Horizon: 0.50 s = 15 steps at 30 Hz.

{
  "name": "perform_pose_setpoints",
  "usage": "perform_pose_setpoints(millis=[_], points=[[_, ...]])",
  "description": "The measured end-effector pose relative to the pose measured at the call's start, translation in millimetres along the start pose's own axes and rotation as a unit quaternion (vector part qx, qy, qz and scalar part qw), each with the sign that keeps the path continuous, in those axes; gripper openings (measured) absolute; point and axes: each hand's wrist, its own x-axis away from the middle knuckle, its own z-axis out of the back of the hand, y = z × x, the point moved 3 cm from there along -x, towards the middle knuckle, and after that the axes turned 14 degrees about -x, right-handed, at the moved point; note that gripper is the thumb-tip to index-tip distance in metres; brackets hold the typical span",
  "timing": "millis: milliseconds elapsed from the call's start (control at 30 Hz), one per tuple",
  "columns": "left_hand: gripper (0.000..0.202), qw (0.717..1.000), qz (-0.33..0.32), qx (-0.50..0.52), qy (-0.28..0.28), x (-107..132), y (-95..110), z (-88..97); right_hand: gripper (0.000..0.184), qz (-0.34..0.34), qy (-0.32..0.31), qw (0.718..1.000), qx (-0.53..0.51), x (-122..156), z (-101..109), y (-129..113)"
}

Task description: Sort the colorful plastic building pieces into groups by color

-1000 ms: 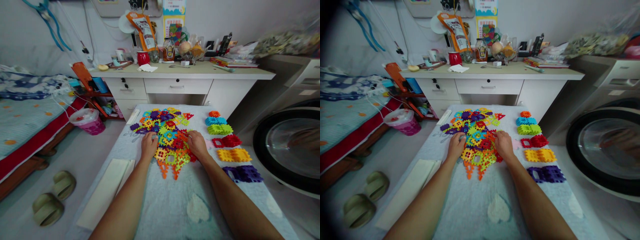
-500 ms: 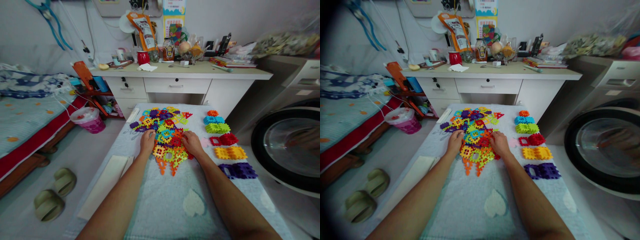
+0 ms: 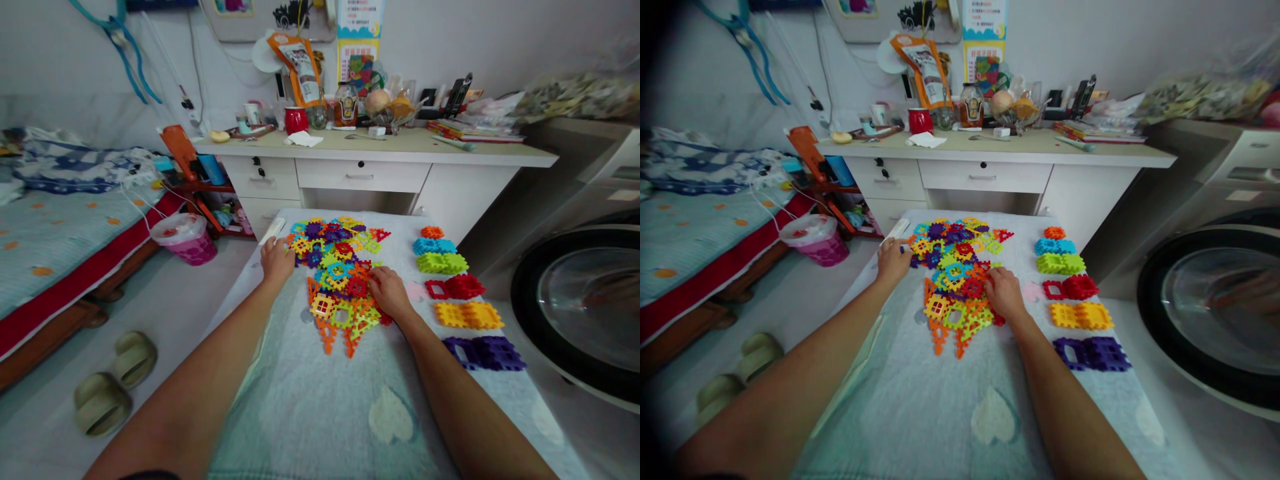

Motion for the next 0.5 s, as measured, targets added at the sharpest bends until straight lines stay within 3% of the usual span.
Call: perform_pose_setpoints(millis=[167,300,500], points=[[0.046,0.993,0.012,-0.093,-0.072,-4,5,-16.1,0.027,0.004,0.001,1.0,-0.01,-1,0,1],[0.055,0.988,0.027,-0.115,-0.096,1,9,-25.6,0.027,0.007,0.001,1.0,-0.014,-1,-1,4],[0.052,0.978,-0.04,-0.14,-0.149,21,22,-17.3,0.028,0.002,0.0,1.0,-0.016,0,-3,5]])
